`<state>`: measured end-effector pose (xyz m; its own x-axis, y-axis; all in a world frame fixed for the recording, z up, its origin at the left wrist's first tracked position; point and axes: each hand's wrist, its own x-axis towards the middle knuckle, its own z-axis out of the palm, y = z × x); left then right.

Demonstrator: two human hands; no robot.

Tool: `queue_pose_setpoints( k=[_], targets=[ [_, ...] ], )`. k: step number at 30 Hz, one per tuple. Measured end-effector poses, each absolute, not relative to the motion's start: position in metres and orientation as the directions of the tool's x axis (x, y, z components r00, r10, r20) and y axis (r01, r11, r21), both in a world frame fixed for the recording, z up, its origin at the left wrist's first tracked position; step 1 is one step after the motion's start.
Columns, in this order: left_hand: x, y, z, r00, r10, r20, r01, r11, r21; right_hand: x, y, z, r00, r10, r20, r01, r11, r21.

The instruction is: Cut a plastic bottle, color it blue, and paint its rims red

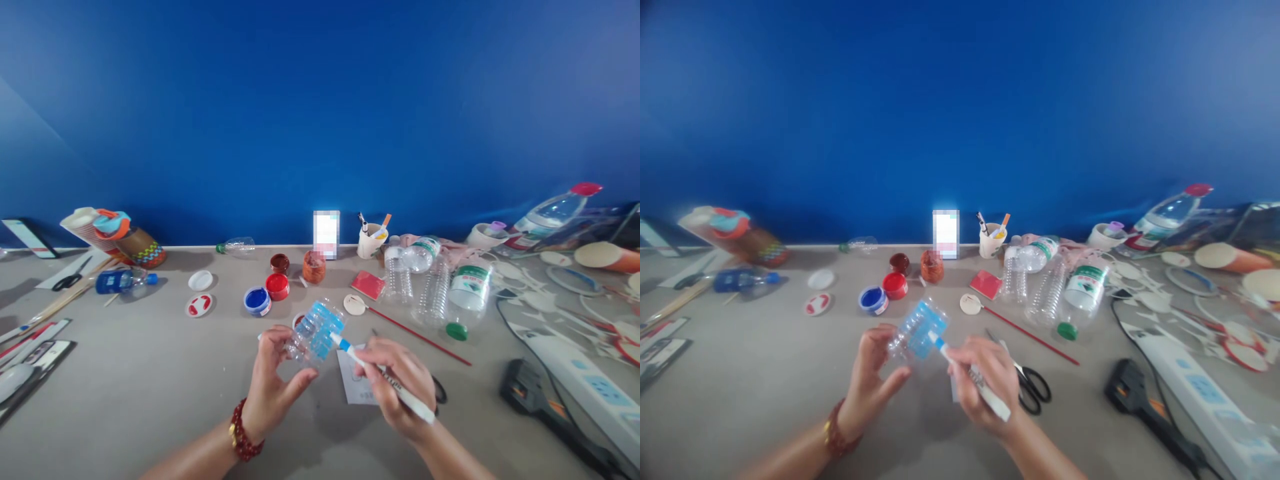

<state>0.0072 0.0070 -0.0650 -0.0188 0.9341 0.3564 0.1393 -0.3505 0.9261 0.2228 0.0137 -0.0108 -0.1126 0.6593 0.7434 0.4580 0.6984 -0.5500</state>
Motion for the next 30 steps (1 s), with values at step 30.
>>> queue_pose_setpoints(
  k=[30],
  targets=[
    [0.0113, 0.0051, -0.0601, 0.044, 0.979, 0.199, -0.129, -0.192, 0.973, 0.2240, 0.0140, -0.0115, -0.070, 0.691, 0.719, 0.401, 0.680, -0.614]
  ],
)
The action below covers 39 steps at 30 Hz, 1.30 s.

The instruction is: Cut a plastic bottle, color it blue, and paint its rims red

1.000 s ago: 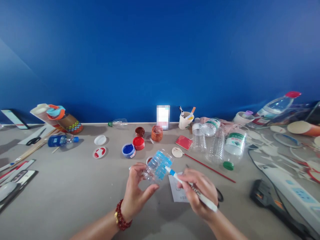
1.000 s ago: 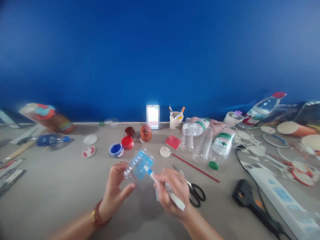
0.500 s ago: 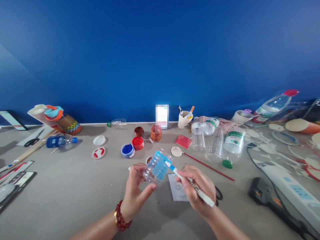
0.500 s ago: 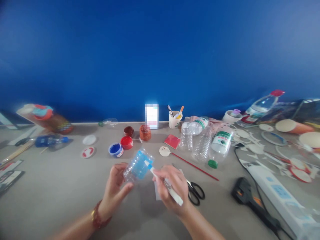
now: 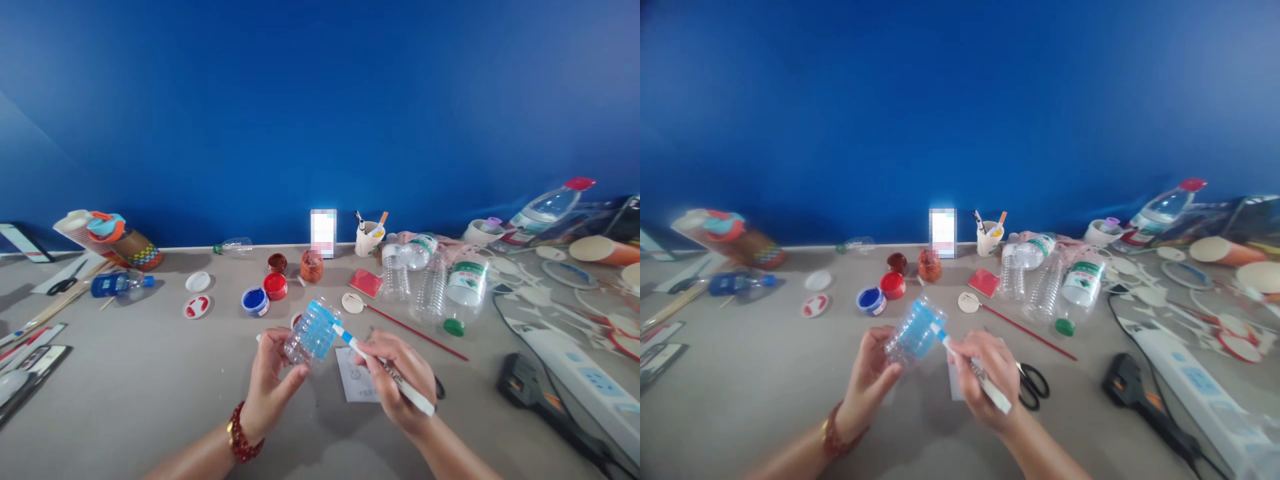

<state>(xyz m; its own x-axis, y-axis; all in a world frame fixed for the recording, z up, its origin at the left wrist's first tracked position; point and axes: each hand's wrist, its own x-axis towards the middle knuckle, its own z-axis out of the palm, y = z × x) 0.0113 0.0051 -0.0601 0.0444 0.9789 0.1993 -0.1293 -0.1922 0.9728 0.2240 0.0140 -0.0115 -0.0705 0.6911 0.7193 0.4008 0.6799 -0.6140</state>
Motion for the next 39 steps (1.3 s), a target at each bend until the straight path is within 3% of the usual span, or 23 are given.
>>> queue_pose_setpoints(
  k=[14, 39],
  targets=[
    [0.011, 0.005, -0.063, 0.041, 0.986, 0.164, -0.229, -0.150, 0.962, 0.229, 0.015, -0.013, -0.076, 0.661, 0.746, 0.464, 0.686, -0.561],
    [0.014, 0.007, -0.052, 0.063, 0.993, 0.103, -0.282, -0.081, 0.956, 0.228, 0.014, -0.013, -0.066, 0.663, 0.746, 0.445, 0.689, -0.572]
  ],
)
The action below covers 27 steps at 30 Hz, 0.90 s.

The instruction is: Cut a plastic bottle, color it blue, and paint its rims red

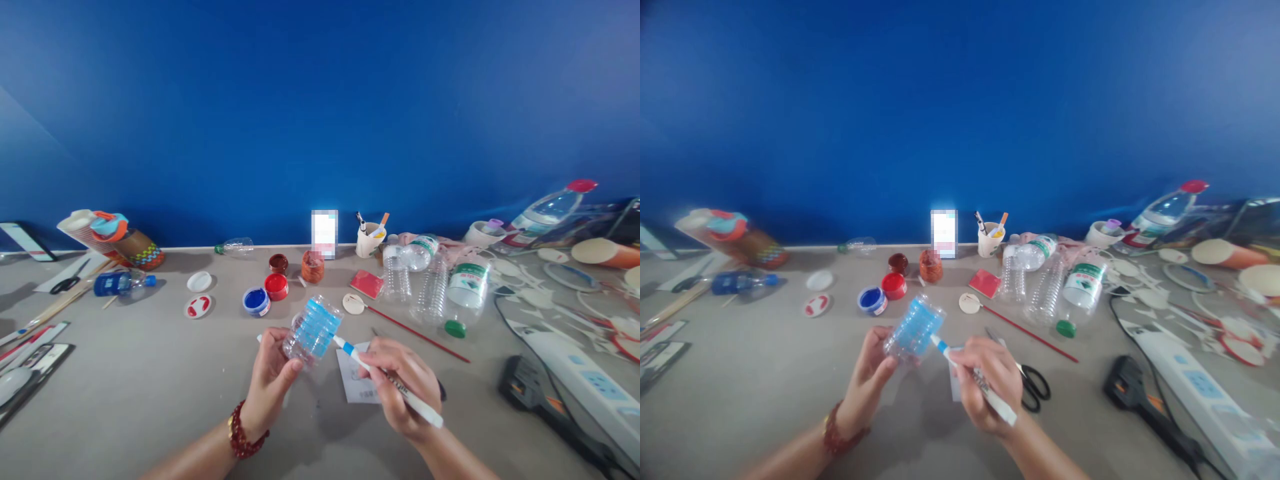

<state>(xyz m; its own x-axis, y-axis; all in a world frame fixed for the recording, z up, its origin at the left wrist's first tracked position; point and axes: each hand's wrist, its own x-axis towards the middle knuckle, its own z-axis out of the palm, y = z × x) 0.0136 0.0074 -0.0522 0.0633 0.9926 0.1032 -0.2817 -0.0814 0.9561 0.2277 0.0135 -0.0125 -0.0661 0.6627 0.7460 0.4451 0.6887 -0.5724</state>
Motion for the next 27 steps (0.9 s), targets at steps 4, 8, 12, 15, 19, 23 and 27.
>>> queue_pose_setpoints(
  k=[4, 8, 12, 15, 19, 23, 27],
  targets=[
    [0.014, 0.008, -0.052, 0.064, 0.992, 0.109, -0.280, -0.087, 0.956, 0.228, 0.013, -0.013, -0.034, 0.658, 0.752, 0.452, 0.682, -0.576],
    [0.014, 0.008, -0.052, 0.084, 0.990, 0.111, -0.274, -0.085, 0.958, 0.226, 0.014, -0.012, -0.093, 0.657, 0.748, 0.372, 0.720, -0.586],
    [0.014, 0.008, -0.051, 0.085, 0.991, 0.106, -0.275, -0.079, 0.958, 0.222, 0.014, -0.012, -0.075, 0.648, 0.758, 0.382, 0.721, -0.578],
    [0.014, 0.008, -0.051, 0.075, 0.991, 0.115, -0.259, -0.092, 0.961, 0.219, 0.013, -0.011, -0.201, 0.617, 0.761, 0.280, 0.780, -0.559],
    [0.014, 0.009, -0.051, 0.069, 0.991, 0.116, -0.270, -0.093, 0.958, 0.217, 0.012, -0.008, -0.179, 0.626, 0.759, 0.297, 0.769, -0.565],
    [0.014, 0.009, -0.051, 0.064, 0.991, 0.114, -0.258, -0.094, 0.961, 0.218, 0.013, -0.006, -0.209, 0.618, 0.758, 0.276, 0.781, -0.561],
    [0.012, 0.007, -0.053, 0.046, 0.991, 0.129, -0.226, -0.116, 0.967, 0.218, 0.015, -0.008, -0.156, 0.618, 0.770, 0.322, 0.769, -0.552]
  ],
)
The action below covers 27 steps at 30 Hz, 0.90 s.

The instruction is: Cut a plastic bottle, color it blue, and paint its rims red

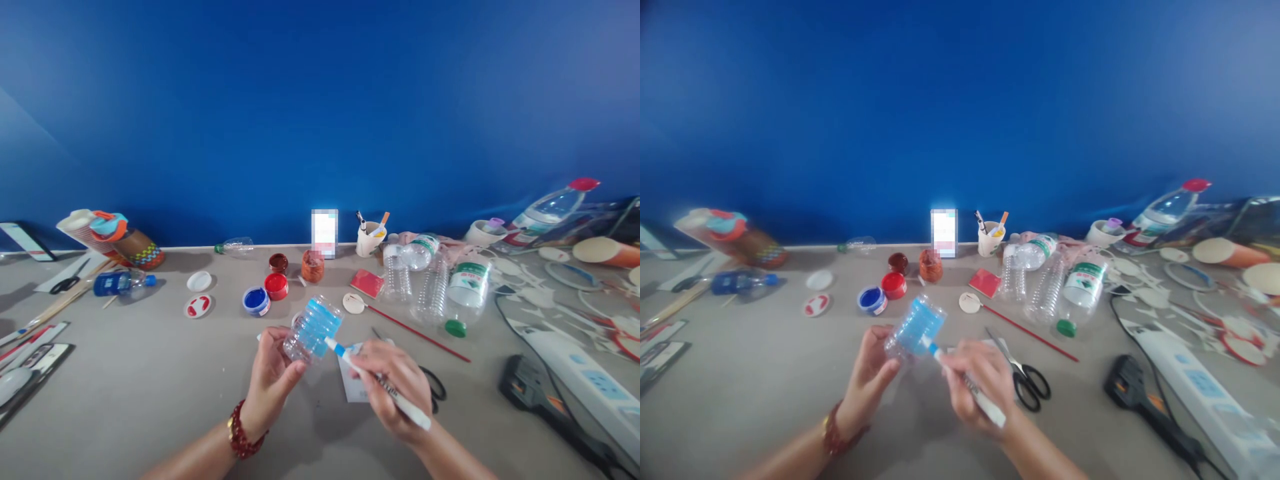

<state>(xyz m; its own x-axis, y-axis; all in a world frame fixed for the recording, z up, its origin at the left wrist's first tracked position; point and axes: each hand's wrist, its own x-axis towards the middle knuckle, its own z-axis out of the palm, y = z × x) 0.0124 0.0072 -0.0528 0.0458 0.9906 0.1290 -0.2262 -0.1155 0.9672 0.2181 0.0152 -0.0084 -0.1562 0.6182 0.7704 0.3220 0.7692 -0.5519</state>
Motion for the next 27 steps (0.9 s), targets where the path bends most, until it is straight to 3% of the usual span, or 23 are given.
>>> queue_pose_setpoints(
  k=[2, 7, 10, 14, 27],
  targets=[
    [0.012, 0.006, -0.056, 0.035, 0.990, 0.135, -0.200, -0.126, 0.972, 0.218, 0.015, -0.011, -0.103, 0.643, 0.759, 0.366, 0.734, -0.572],
    [0.010, 0.005, -0.064, -0.019, 0.977, 0.211, -0.057, -0.211, 0.976, 0.217, 0.013, -0.013, -0.211, 0.590, 0.779, 0.355, 0.789, -0.501],
    [0.008, 0.006, -0.065, -0.051, 0.953, 0.300, 0.081, -0.295, 0.952, 0.217, 0.013, -0.011, -0.162, 0.637, 0.754, 0.393, 0.742, -0.543],
    [0.006, 0.006, -0.068, -0.047, 0.917, 0.397, 0.219, -0.378, 0.899, 0.216, 0.014, -0.009, -0.239, 0.608, 0.757, 0.315, 0.786, -0.532],
    [0.005, 0.006, -0.072, -0.028, 0.889, 0.457, 0.280, -0.432, 0.857, 0.218, 0.013, -0.012, -0.187, 0.622, 0.760, 0.406, 0.754, -0.517]
  ],
)
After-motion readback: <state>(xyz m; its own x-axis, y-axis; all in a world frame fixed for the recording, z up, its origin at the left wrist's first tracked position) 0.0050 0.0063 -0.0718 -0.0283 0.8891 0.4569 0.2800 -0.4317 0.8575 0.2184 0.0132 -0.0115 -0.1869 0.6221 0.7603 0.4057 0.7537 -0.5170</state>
